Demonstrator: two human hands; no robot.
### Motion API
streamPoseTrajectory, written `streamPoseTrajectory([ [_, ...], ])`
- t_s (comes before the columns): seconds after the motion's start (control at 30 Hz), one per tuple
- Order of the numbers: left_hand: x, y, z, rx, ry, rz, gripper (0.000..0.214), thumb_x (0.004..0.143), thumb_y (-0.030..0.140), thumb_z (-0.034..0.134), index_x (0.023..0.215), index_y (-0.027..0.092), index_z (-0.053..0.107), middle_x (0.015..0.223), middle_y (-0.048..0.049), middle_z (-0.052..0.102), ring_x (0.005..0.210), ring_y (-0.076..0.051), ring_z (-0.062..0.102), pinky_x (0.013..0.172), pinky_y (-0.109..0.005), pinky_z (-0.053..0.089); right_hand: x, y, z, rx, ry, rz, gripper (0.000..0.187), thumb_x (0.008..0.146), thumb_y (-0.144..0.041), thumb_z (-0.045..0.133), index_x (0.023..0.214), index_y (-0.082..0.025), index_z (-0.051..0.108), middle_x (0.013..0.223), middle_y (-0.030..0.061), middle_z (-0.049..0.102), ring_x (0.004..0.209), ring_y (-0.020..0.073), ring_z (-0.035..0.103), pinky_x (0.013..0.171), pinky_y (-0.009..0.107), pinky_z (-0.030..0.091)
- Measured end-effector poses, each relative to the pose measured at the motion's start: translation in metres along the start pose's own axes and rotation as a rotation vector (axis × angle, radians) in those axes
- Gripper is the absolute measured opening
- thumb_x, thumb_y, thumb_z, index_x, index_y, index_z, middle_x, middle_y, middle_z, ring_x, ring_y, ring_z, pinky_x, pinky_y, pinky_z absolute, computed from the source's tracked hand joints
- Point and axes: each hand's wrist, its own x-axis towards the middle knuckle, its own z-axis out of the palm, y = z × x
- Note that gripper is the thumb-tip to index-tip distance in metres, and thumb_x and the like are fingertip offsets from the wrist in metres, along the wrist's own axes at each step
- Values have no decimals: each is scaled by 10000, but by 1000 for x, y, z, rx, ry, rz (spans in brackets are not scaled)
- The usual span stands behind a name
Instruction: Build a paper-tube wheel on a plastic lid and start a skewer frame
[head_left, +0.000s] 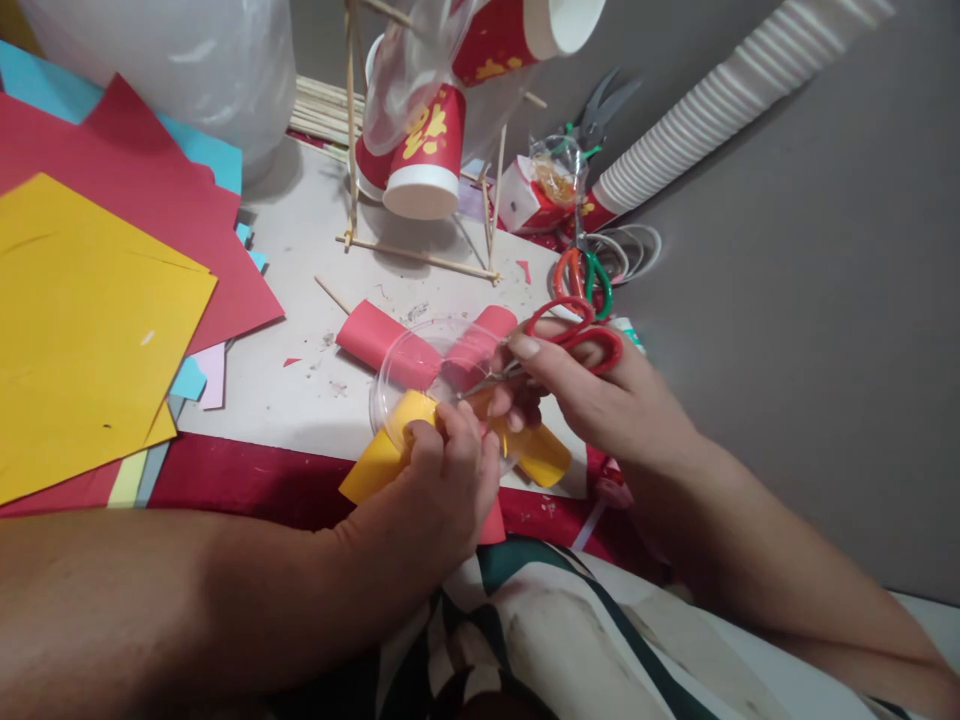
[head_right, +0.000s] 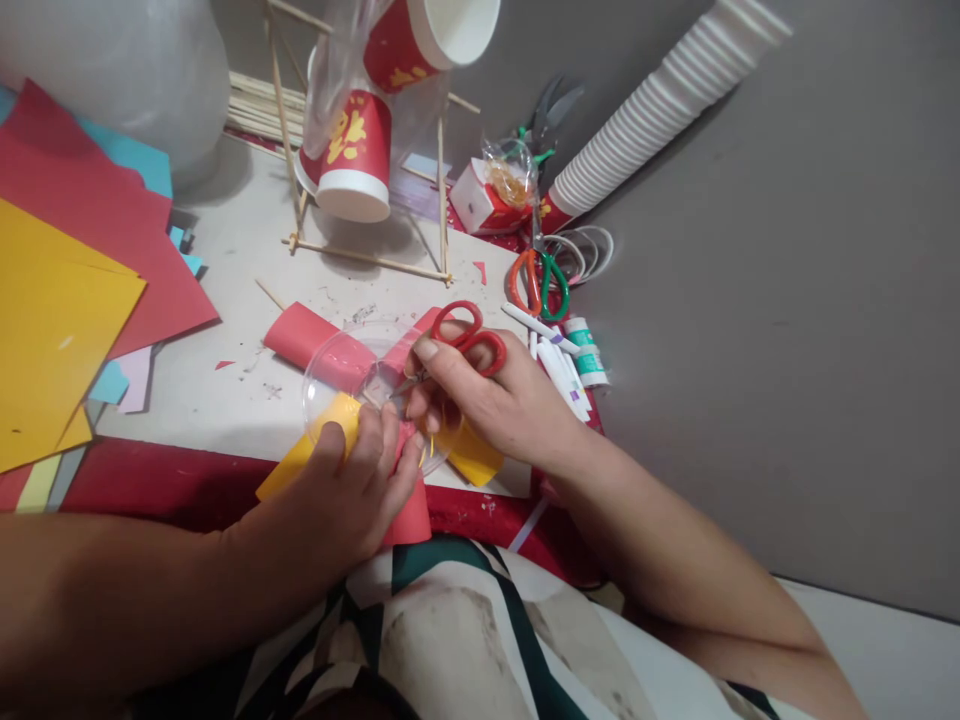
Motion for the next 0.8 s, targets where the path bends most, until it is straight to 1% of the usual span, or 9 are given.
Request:
streamPoseTrajectory([
  [0.13, 0, 1, -1, -5, -6, 1, 481, 981, 279, 362, 1384, 128, 577, 1328, -207, 634, 1188, -353, 588, 870, -453, 461, -3, -2, 4, -92, 33, -5, 458, 948, -521, 538, 635, -192, 597, 595, 37, 659, 506, 137, 621, 494, 254, 530],
  [0.27, 1, 1, -1, -17, -21, 15, 483, 973, 296, 381, 1384, 133, 578, 1326, -213, 632, 1183, -374, 588, 854, -465, 459, -3, -7, 2, -263, 20, -150, 413, 965, -424, 544, 638, -178, 601, 628, 30, 656, 541, 120, 625, 516, 228, 506],
  [0.37, 3, 1, -1, -35, -17, 14, 479, 973, 282, 374, 1374, 128, 586, 1304, -219, 642, 1173, -381, 594, 837, -469, 458, 2, -8, -8, -380, -92, -256, 358, 968, -395, 543, 696, -172, 607, 670, 30, 649, 577, 116, 605, 527, 228, 477],
  [0.5, 4, -1, -2, -56, -12, 28, 477, 969, 277, 366, 1350, 115, 604, 1278, -209, 652, 1168, -380, 599, 831, -473, 460, 12, -13, -23, -470, -307, -372, 235, 966, -332, 546, 791, -188, 609, 726, 24, 658, 624, 119, 599, 561, 225, 470],
  [0.57, 4, -3, -2, -69, -10, 48, 476, 965, 278, 368, 1336, 108, 612, 1244, -201, 666, 1168, -384, 601, 829, -475, 464, 16, -18, -27, -514, -415, -428, 158, 961, -274, 543, 846, -200, 620, 763, 19, 673, 639, 113, 606, 586, 215, 475],
  [0.63, 4, -5, -2, -82, -14, 65, 474, 961, 266, 367, 1334, 100, 609, 1211, -198, 678, 1169, -387, 604, 824, -474, 470, 18, -23, -27, -531, -478, -450, 117, 953, -238, 537, 887, -208, 628, 781, 13, 683, 639, 107, 609, 594, 209, 473],
  [0.7, 4, -6, -2, -90, -21, 77, 477, 959, 250, 363, 1342, 86, 595, 1209, -206, 680, 1175, -388, 604, 822, -473, 474, 18, -26, -22, -524, -458, -435, 137, 941, -239, 537, 845, -206, 629, 756, 11, 680, 621, 109, 597, 567, 214, 461],
  [0.73, 4, -7, -3, -91, -23, 75, 480, 960, 244, 357, 1348, 77, 586, 1217, -213, 677, 1177, -386, 604, 823, -471, 476, 18, -26, -19, -509, -410, -405, 175, 939, -247, 533, 796, -202, 623, 724, 12, 670, 604, 110, 585, 548, 219, 453],
  [0.8, 4, -7, -4, -82, -32, 67, 486, 965, 235, 345, 1362, 64, 566, 1261, -227, 660, 1182, -375, 605, 831, -466, 478, 14, -23, -11, -433, -246, -283, 274, 943, -271, 522, 690, -194, 597, 629, 10, 634, 546, 110, 558, 513, 228, 443],
])
